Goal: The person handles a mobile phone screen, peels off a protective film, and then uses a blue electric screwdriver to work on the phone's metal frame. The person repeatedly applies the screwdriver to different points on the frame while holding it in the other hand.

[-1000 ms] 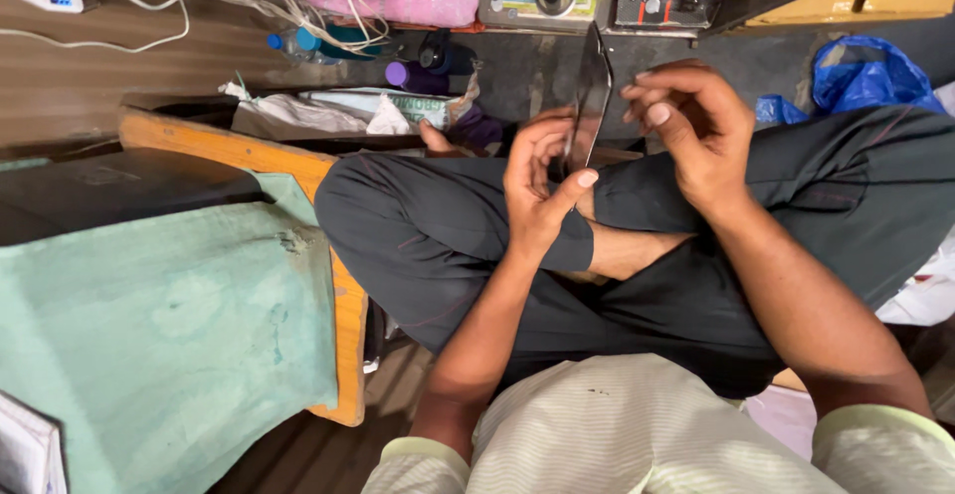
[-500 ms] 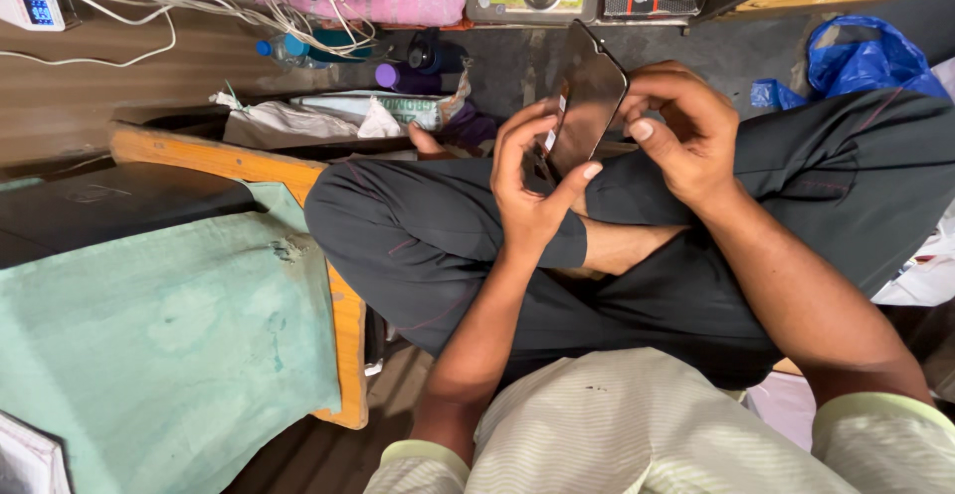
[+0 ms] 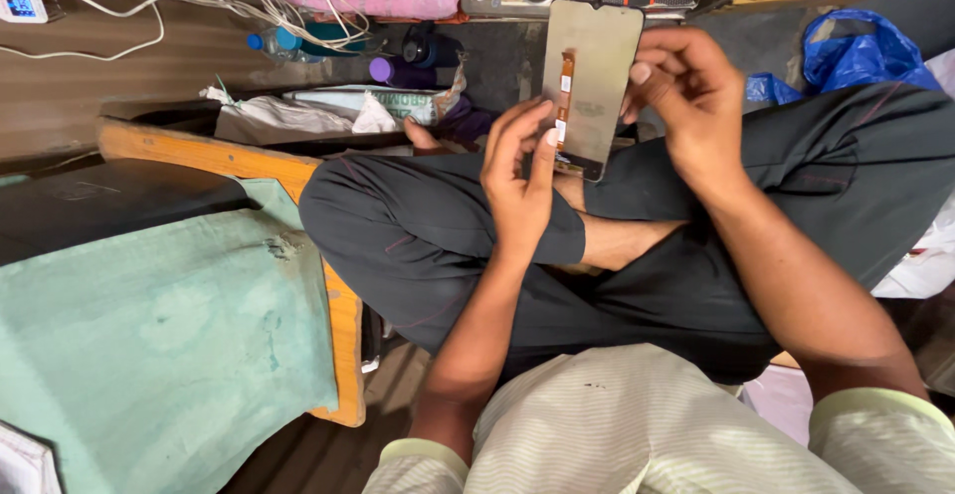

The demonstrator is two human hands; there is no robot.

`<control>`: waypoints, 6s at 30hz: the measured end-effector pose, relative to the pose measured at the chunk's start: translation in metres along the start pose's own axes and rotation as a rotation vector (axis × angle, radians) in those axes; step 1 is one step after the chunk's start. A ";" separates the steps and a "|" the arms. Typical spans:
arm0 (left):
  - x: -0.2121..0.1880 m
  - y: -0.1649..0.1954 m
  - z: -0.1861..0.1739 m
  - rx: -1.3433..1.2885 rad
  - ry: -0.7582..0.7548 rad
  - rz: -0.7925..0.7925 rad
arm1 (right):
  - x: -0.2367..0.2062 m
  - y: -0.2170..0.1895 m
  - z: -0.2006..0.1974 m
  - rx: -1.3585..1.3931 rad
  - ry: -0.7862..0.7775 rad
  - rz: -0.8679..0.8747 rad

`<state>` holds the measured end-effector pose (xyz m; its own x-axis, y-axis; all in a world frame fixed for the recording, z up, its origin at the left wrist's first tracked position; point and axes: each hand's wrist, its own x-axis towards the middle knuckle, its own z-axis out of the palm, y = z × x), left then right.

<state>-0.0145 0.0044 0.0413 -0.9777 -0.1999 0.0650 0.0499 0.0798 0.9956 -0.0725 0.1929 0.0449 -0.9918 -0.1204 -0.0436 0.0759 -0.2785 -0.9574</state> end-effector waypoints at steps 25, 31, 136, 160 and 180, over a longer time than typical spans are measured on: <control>-0.002 -0.016 -0.006 -0.534 -0.078 -0.255 | 0.004 0.002 -0.002 0.079 0.049 0.030; 0.003 -0.014 -0.005 -0.478 -0.067 -0.288 | 0.009 0.015 -0.005 -0.074 0.129 0.049; 0.000 0.030 0.003 0.015 0.093 0.018 | -0.017 0.008 0.001 0.150 -0.089 -0.099; 0.000 0.033 -0.010 -0.208 -0.172 0.072 | -0.006 -0.009 0.008 0.387 -0.053 0.014; -0.001 0.033 -0.010 -0.220 -0.224 0.037 | -0.004 -0.013 0.006 0.423 -0.025 -0.032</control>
<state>-0.0098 -0.0021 0.0751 -0.9938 0.0211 0.1089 0.1052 -0.1348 0.9853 -0.0687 0.1916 0.0591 -0.9919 -0.1272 -0.0033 0.0857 -0.6485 -0.7564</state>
